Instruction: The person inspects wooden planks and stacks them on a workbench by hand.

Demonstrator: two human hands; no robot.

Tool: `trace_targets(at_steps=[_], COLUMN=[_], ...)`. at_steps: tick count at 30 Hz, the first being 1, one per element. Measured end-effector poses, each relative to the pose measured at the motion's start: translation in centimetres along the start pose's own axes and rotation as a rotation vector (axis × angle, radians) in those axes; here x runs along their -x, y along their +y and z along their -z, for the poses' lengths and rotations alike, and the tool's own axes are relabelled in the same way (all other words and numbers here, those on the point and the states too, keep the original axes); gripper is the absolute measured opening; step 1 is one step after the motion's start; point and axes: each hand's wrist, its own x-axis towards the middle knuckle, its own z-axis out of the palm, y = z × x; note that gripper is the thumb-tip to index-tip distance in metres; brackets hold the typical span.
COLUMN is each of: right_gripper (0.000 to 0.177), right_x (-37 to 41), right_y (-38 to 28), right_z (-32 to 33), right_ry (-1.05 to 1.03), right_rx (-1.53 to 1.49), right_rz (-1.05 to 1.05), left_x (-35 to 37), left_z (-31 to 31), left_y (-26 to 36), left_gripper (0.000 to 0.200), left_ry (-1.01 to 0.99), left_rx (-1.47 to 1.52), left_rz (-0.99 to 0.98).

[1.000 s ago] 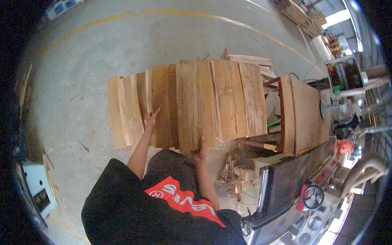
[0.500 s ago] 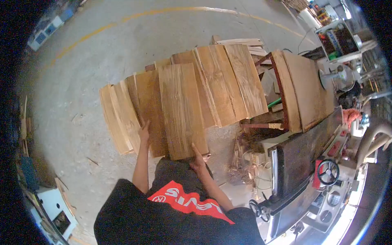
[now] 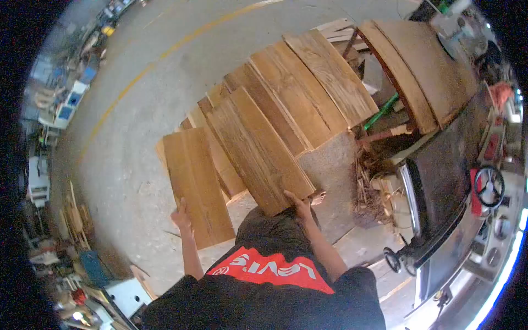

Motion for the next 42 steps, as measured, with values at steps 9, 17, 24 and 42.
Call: trace_targets(at_steps=[9,17,24,42], right_gripper=[0.07,0.078,0.092,0.067], right_x=[-5.3,-9.9,-4.8,-6.0], right_y=[0.3,0.7,-0.1,4.7], right_z=[-1.3,1.3,-0.3,-2.4], right_ry=[0.001,0.201,-0.184,0.246], right_rx=[0.108,0.409,-0.183,0.298], right_rz=[0.061,0.187,0.073,0.279], left_x=[0.2,2.5,9.0,-21.0], left_z=[-0.8,-13.6,-15.8,-23.0], left_y=[7.3,9.5,7.2,21.8], left_gripper=[0.048,0.054,0.058,0.092], left_ry=[-0.249,-0.355,-0.666,-1.053], left_rx=[0.507,0.665,0.393,-0.404], left_rz=[-0.055,0.223,0.065,-0.566])
